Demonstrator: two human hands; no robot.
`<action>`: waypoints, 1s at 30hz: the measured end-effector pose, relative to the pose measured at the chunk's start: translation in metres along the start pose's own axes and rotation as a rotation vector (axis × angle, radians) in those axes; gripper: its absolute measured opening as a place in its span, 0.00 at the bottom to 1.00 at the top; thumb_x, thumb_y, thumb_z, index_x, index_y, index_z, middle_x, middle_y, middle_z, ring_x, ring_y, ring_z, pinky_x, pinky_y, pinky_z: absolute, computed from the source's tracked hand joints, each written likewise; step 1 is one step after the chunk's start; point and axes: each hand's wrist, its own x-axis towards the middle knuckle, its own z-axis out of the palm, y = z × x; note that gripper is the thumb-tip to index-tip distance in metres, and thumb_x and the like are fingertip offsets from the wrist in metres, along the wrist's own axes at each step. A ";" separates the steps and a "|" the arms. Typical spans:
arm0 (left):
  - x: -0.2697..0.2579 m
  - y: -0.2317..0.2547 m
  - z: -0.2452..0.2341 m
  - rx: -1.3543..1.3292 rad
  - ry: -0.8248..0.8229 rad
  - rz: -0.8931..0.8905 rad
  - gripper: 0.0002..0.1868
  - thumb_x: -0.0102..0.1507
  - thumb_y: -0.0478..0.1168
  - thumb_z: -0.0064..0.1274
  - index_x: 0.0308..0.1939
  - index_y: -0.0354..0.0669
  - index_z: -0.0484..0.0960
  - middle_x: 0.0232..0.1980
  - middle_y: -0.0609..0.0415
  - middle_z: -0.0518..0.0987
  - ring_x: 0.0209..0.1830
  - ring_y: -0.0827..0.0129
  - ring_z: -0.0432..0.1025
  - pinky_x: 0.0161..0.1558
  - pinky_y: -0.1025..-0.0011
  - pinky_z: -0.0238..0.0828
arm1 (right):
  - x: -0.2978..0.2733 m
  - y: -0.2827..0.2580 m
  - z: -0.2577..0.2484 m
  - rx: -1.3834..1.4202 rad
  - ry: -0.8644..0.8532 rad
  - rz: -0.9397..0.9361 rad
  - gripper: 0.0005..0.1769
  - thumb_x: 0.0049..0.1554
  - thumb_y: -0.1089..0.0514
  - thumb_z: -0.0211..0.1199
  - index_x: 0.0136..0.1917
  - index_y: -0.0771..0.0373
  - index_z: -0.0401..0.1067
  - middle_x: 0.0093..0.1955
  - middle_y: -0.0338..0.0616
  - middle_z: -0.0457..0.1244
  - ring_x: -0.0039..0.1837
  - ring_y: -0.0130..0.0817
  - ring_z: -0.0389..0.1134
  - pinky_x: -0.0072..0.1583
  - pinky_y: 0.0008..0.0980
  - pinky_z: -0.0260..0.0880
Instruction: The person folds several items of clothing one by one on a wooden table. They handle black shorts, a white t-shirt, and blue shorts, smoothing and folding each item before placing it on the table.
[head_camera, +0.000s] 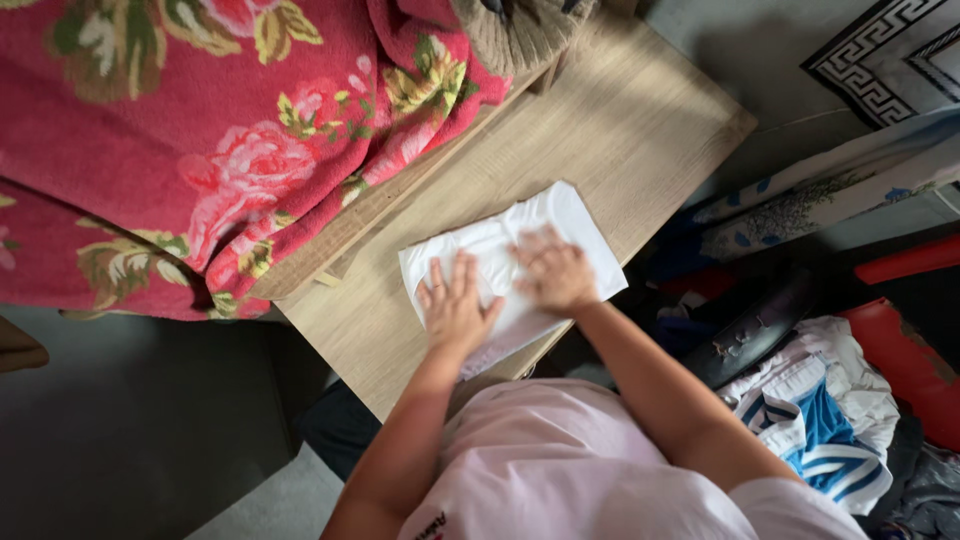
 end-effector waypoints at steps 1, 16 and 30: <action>-0.005 -0.009 0.002 -0.030 0.060 -0.049 0.49 0.62 0.66 0.48 0.78 0.46 0.49 0.82 0.43 0.49 0.81 0.45 0.42 0.73 0.38 0.36 | 0.001 0.012 -0.002 -0.050 0.012 0.063 0.35 0.61 0.33 0.50 0.79 0.40 0.54 0.83 0.36 0.45 0.81 0.49 0.41 0.71 0.61 0.50; 0.061 -0.104 -0.021 -0.318 0.329 -0.111 0.10 0.61 0.45 0.66 0.39 0.44 0.86 0.43 0.48 0.79 0.43 0.55 0.75 0.45 0.59 0.73 | 0.106 0.137 0.014 0.589 -0.171 0.486 0.14 0.62 0.48 0.62 0.58 0.53 0.77 0.60 0.49 0.62 0.62 0.45 0.66 0.64 0.40 0.67; 0.053 -0.131 0.010 -0.502 0.398 -0.385 0.13 0.66 0.42 0.61 0.36 0.37 0.77 0.29 0.46 0.79 0.28 0.55 0.73 0.35 0.61 0.70 | 0.099 0.138 0.026 0.348 0.111 0.626 0.12 0.62 0.45 0.64 0.53 0.50 0.81 0.60 0.44 0.63 0.66 0.49 0.60 0.65 0.53 0.59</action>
